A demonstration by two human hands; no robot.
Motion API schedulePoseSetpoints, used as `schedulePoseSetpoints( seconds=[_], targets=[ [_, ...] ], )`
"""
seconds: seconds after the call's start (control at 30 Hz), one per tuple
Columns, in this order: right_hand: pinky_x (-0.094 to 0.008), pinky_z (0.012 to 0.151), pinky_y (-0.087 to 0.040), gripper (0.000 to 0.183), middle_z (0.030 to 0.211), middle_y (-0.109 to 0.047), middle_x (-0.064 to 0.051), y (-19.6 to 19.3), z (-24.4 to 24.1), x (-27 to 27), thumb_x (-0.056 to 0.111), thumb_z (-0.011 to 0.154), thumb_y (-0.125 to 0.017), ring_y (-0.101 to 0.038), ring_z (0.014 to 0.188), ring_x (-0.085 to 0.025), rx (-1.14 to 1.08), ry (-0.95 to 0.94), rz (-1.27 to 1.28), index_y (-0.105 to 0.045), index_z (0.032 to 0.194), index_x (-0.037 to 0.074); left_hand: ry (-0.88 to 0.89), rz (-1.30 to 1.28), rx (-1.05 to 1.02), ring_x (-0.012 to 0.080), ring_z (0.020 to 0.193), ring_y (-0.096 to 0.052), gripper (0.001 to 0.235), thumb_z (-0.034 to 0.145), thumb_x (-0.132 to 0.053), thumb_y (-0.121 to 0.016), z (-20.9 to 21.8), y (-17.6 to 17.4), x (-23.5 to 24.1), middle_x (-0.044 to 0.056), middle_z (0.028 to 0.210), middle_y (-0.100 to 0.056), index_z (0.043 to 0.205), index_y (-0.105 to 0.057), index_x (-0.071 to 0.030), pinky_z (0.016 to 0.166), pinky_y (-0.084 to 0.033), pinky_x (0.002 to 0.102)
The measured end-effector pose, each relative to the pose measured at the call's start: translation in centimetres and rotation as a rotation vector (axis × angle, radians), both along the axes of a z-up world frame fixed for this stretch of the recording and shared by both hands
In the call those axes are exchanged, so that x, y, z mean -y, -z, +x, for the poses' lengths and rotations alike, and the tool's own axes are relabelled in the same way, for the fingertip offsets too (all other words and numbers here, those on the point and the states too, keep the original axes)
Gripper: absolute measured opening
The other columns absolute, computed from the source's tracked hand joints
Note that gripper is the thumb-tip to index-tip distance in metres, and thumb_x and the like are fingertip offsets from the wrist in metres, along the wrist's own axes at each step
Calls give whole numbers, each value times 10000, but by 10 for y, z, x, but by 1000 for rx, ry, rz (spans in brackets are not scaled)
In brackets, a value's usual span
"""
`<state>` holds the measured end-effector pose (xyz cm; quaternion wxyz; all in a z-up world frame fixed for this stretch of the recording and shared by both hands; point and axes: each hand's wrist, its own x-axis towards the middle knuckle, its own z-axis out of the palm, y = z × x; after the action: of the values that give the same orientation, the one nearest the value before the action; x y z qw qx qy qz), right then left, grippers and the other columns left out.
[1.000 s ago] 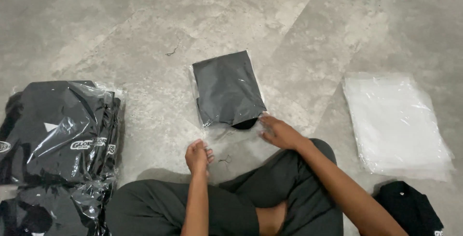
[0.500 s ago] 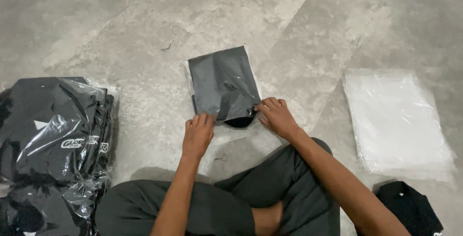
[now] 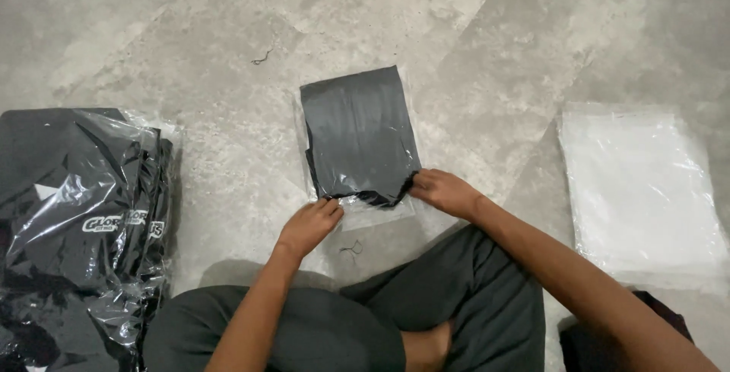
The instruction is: The person sits on the floor and repeatedly folds black polo shirts, places them into clear plastic bags, and stacks the packaged items. The person handles the shirts and bags by hand, smoothing the plastic and arranging the stack.
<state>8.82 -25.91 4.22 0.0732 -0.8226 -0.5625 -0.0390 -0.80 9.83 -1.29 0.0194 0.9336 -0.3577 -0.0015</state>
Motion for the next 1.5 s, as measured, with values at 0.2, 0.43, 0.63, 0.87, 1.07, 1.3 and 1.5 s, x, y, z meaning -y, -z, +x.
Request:
schedulePoseSetpoints(
  seconds=[0.2, 0.43, 0.63, 0.87, 1.07, 1.3, 1.5],
  targets=[
    [-371, 770, -535, 79, 873, -626, -59, 3, -3, 4, 76, 1004, -619, -660, 820, -257, -34, -6, -75, -698, 1010, 72, -76, -22, -84, 190, 1012, -679, 179, 957, -19, -654, 2, -10, 1, 10, 1082, -642, 1093, -679, -132, 755, -598, 268],
    [-497, 952, -517, 313, 1144, -701, -185, -17, 5, 25, 208, 1029, -550, -689, 1133, -359, -260, -106, -88, -681, 1242, 20, 6, 79, -405, 338, 1100, -717, 538, 987, -162, -651, 4, -61, -26, 153, 1358, -632, 1489, -486, -59, 893, -620, 458],
    [-485, 1063, -432, 362, 1443, -630, -127, -29, 7, 44, 79, 977, -554, -597, 1344, -283, -196, -154, -223, -604, 1332, 129, 144, 82, -457, 353, 1361, -578, 513, 874, -66, -804, 7, -32, -50, 146, 1555, -524, 1340, -592, -24, 1029, -586, 466],
    [-390, 946, -469, 114, 1345, -720, -39, -14, 4, 39, 198, 1038, -649, -681, 1235, -209, -102, -86, -1, -728, 1067, 122, -53, -89, -557, 356, 1180, -691, 145, 918, -128, -753, 9, -49, -45, 67, 1388, -670, 1033, -711, -50, 949, -614, 466],
    [-476, 987, -496, 143, 1282, -766, -135, -43, -2, 40, 156, 982, -681, -682, 1268, -313, -711, 189, 112, -765, 955, 43, -371, -585, -899, 295, 1302, -664, 105, 823, -89, -785, 8, -82, -45, 44, 1410, -720, 812, -686, -57, 1038, -539, 426],
    [-513, 995, -568, 78, 1179, -810, -240, -39, 6, 39, 24, 880, -784, -733, 1217, -355, -1311, 566, 316, -751, 843, -36, -626, -938, -1173, 350, 1383, -616, 101, 857, -97, -730, 10, -79, -48, 208, 1443, -681, 914, -702, -19, 1130, -477, 490],
    [-541, 970, -575, 51, 1107, -804, -305, -36, 14, 38, -40, 841, -738, -747, 1144, -387, -1433, 670, 360, -719, 820, -83, -804, -1073, -1225, 373, 1353, -626, 131, 934, -105, -678, 12, -80, -44, 263, 1396, -691, 962, -699, 21, 1112, -518, 450]
  ],
)
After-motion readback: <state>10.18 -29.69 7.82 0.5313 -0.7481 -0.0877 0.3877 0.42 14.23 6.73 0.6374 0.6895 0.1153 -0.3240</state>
